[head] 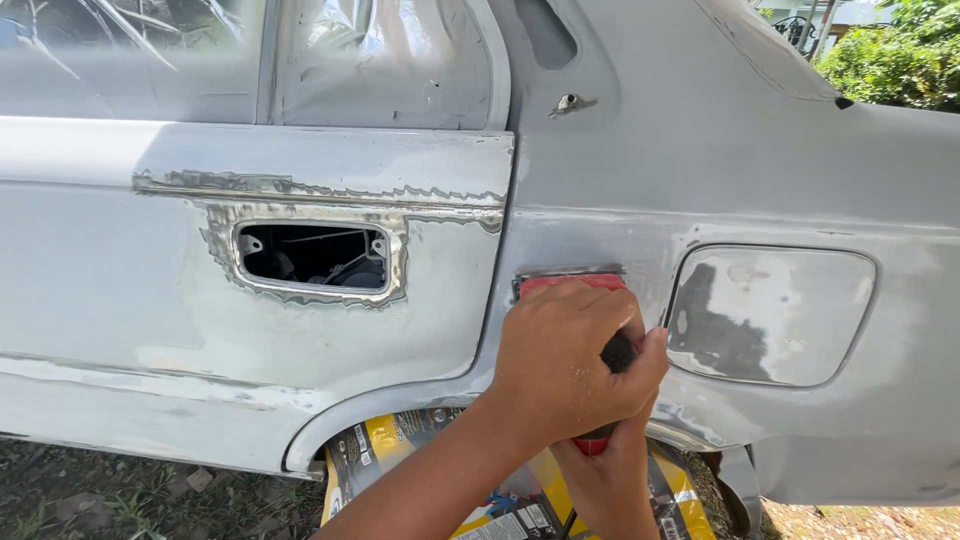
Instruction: The person uses a red electric sander to smooth the surface of a white car door. They move the tool across the panel near the door handle and window frame, with a yellow bag placed underneath to catch debris.
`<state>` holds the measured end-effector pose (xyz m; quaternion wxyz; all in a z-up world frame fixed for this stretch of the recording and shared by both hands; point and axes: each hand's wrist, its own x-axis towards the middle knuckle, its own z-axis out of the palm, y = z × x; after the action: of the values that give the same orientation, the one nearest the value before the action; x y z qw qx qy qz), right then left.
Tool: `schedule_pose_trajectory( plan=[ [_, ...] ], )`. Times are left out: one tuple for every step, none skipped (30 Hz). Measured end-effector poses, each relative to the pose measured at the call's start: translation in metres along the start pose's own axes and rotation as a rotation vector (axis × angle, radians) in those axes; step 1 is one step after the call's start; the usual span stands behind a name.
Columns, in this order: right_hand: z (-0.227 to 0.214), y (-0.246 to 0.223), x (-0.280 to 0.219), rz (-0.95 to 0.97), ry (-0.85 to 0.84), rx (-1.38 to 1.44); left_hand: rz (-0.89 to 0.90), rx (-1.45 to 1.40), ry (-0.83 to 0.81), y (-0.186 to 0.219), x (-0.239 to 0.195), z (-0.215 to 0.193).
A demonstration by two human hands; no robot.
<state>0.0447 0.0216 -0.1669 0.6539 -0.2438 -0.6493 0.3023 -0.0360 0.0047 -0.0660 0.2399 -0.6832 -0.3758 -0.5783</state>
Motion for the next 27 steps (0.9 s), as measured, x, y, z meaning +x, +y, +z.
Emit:
schedule_pose_trajectory(
  plan=[
    [-0.007,0.003,0.001,0.002,-0.004,0.010,0.000,0.010,-0.003,0.005,0.003,0.005],
    [-0.013,0.006,0.003,0.003,0.027,-0.031,0.017,-0.012,0.008,0.009,0.006,0.010],
    [-0.021,0.008,0.005,0.001,0.059,-0.078,0.035,-0.039,0.021,0.014,0.009,0.016],
    [-0.027,0.012,0.007,0.002,0.056,-0.073,0.034,-0.034,0.020,0.017,0.010,0.021],
    [-0.035,0.015,0.009,0.032,0.080,-0.067,0.030,-0.045,-0.004,0.022,0.012,0.028],
    [-0.044,0.019,0.012,0.061,0.105,-0.062,0.026,-0.055,-0.028,0.027,0.013,0.036],
    [-0.045,0.020,0.011,0.059,0.110,-0.067,0.029,-0.063,-0.028,0.028,0.013,0.037],
    [-0.047,0.021,0.011,0.073,0.117,-0.054,0.042,-0.057,-0.020,0.029,0.013,0.039],
    [-0.046,0.023,0.010,0.090,0.119,-0.035,0.053,-0.045,-0.014,0.029,0.012,0.040],
    [-0.044,0.019,0.009,0.090,0.121,-0.035,0.054,-0.046,-0.015,0.028,0.011,0.035],
    [-0.038,0.014,0.007,0.100,0.073,-0.026,0.052,-0.040,0.013,0.025,0.009,0.028],
    [-0.033,0.010,0.005,0.111,0.025,-0.016,0.050,-0.034,0.041,0.023,0.007,0.021],
    [-0.030,0.010,0.003,0.115,0.025,-0.002,0.054,-0.023,0.032,0.022,0.005,0.016],
    [-0.027,0.011,0.001,0.084,-0.038,0.036,0.017,-0.019,0.006,0.020,0.004,0.010],
    [-0.023,0.010,-0.001,0.052,-0.100,0.072,-0.020,-0.017,-0.020,0.019,0.003,0.004],
    [-0.024,0.015,0.000,0.055,-0.098,0.084,-0.017,-0.008,-0.029,0.020,0.005,0.008],
    [-0.026,0.019,0.000,0.016,-0.049,0.056,-0.012,-0.009,-0.035,0.021,0.006,0.011],
    [-0.027,0.023,0.000,-0.023,0.001,0.027,-0.008,-0.010,-0.042,0.022,0.007,0.013],
    [-0.032,0.026,0.002,-0.022,-0.009,0.032,-0.012,-0.001,-0.039,0.025,0.008,0.020],
    [-0.038,0.029,0.003,0.019,0.018,0.028,-0.014,-0.003,-0.043,0.027,0.009,0.026],
    [-0.045,0.032,0.004,0.063,0.053,0.018,-0.014,-0.014,-0.052,0.030,0.010,0.034],
    [-0.045,0.031,0.005,0.065,0.051,0.017,-0.017,-0.014,-0.053,0.030,0.010,0.035],
    [-0.046,0.029,0.006,0.081,0.061,0.020,0.003,-0.027,-0.023,0.030,0.010,0.036],
    [-0.048,0.028,0.007,0.096,0.070,0.022,0.023,-0.040,0.008,0.031,0.011,0.038],
    [-0.043,0.025,0.006,0.095,0.076,0.025,0.028,-0.041,0.004,0.029,0.009,0.030],
    [-0.038,0.023,0.004,0.026,0.028,0.018,0.029,-0.033,0.013,0.027,0.008,0.022],
    [-0.033,0.021,0.004,-0.043,-0.018,0.014,0.033,-0.024,0.020,0.025,0.007,0.014]
  ],
)
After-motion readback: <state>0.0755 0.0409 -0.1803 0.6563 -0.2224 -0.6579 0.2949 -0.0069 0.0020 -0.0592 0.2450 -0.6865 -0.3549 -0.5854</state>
